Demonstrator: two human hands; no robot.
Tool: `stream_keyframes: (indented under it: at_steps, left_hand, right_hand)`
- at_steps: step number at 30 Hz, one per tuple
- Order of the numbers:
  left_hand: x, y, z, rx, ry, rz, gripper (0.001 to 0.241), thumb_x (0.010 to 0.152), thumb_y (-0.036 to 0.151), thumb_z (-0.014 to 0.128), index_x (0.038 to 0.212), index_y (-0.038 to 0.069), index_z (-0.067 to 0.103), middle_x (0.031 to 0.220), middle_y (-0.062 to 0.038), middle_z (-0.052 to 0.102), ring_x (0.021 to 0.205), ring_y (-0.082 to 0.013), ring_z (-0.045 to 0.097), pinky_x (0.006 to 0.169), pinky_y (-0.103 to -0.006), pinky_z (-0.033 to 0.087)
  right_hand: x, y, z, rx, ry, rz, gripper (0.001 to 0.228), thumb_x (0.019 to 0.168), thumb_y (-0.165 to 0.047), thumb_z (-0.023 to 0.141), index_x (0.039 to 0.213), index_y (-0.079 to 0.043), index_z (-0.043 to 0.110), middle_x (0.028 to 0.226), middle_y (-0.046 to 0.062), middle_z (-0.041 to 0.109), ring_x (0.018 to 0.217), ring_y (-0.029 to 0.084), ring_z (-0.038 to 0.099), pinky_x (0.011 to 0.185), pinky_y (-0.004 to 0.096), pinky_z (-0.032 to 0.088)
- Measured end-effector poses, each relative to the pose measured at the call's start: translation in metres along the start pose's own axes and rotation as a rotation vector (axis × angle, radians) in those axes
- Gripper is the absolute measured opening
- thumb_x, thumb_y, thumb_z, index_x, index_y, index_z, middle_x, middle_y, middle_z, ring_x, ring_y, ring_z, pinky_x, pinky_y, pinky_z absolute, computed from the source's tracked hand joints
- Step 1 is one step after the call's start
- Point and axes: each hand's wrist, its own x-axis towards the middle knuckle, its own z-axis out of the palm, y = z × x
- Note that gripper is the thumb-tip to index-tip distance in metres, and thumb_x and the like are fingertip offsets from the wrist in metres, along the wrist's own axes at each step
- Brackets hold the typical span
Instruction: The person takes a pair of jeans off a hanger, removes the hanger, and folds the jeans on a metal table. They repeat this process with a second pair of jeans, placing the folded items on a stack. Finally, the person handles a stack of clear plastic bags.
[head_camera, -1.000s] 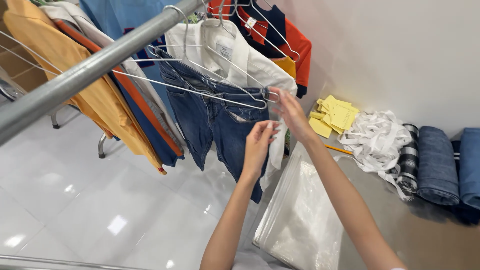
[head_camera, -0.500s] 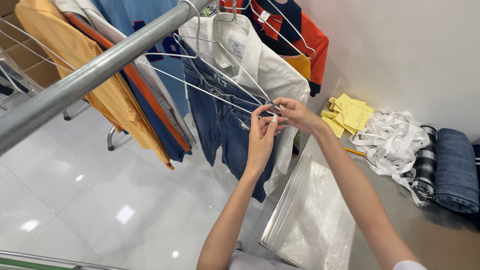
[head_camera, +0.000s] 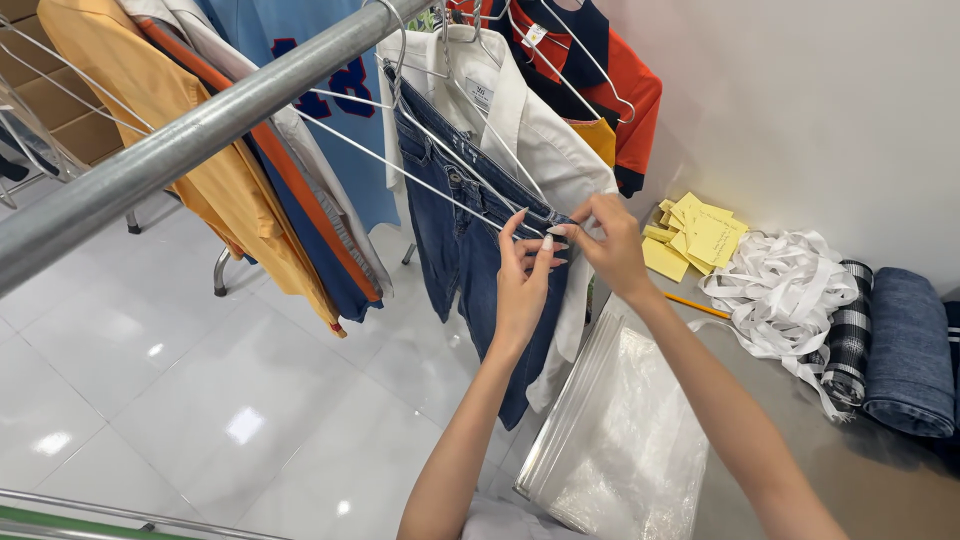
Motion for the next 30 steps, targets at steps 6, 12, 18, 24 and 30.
stream_keyframes:
  at_steps: [6, 12, 18, 24, 30]
  left_hand:
    - [-0.005, -0.01, 0.002, 0.023, 0.067, 0.025, 0.057, 0.103, 0.027, 0.057, 0.15, 0.005, 0.034, 0.117, -0.019, 0.063, 0.103, -0.0311, 0.071, 0.082, -0.0376, 0.059]
    - [-0.022, -0.018, -0.003, 0.005, 0.117, -0.055, 0.057, 0.103, 0.029, 0.057, 0.149, 0.006, 0.034, 0.118, -0.017, 0.059, 0.106, -0.028, 0.069, 0.086, -0.0368, 0.059]
    - [-0.032, -0.062, -0.014, -0.002, 0.142, -0.155, 0.048, 0.103, 0.026, 0.058, 0.143, 0.006, 0.042, 0.117, -0.015, 0.059, 0.103, -0.0261, 0.07, 0.085, -0.0349, 0.059]
    - [-0.052, -0.122, -0.046, 0.128, 0.204, -0.18, 0.026, 0.1, 0.017, 0.061, 0.124, 0.007, 0.063, 0.114, -0.018, 0.062, 0.096, -0.0295, 0.07, 0.083, -0.0397, 0.056]
    - [-0.092, -0.088, -0.094, 0.456, -0.292, -0.141, 0.059, 0.098, 0.039, 0.065, 0.152, 0.024, 0.045, 0.153, -0.008, 0.046, 0.145, -0.0363, 0.036, 0.118, -0.0654, 0.005]
  right_hand:
    - [-0.021, 0.0, 0.013, -0.328, 0.299, -0.239, 0.034, 0.09, -0.019, 0.088, 0.081, -0.006, 0.057, 0.074, 0.003, 0.052, 0.067, 0.023, 0.052, 0.06, 0.031, 0.045]
    - [-0.042, -0.035, 0.016, 0.04, 0.327, 0.26, 0.028, 0.1, -0.013, 0.077, 0.099, -0.007, 0.05, 0.08, 0.003, 0.058, 0.067, 0.014, 0.056, 0.064, 0.027, 0.046]
    - [-0.082, -0.014, 0.052, 0.701, 0.073, 0.897, 0.023, 0.096, -0.014, 0.069, 0.109, -0.016, 0.05, 0.087, -0.009, 0.059, 0.071, 0.0, 0.055, 0.063, 0.013, 0.04]
    - [-0.123, 0.004, 0.096, 0.87, -0.161, 1.016, 0.033, 0.08, 0.004, 0.072, 0.102, -0.013, 0.055, 0.082, -0.001, 0.061, 0.072, 0.007, 0.061, 0.068, 0.02, 0.044]
    - [-0.113, -0.053, 0.069, 0.941, -0.316, 0.915, 0.032, 0.072, 0.008, 0.071, 0.093, -0.01, 0.056, 0.071, -0.001, 0.054, 0.064, 0.008, 0.055, 0.063, 0.02, 0.041]
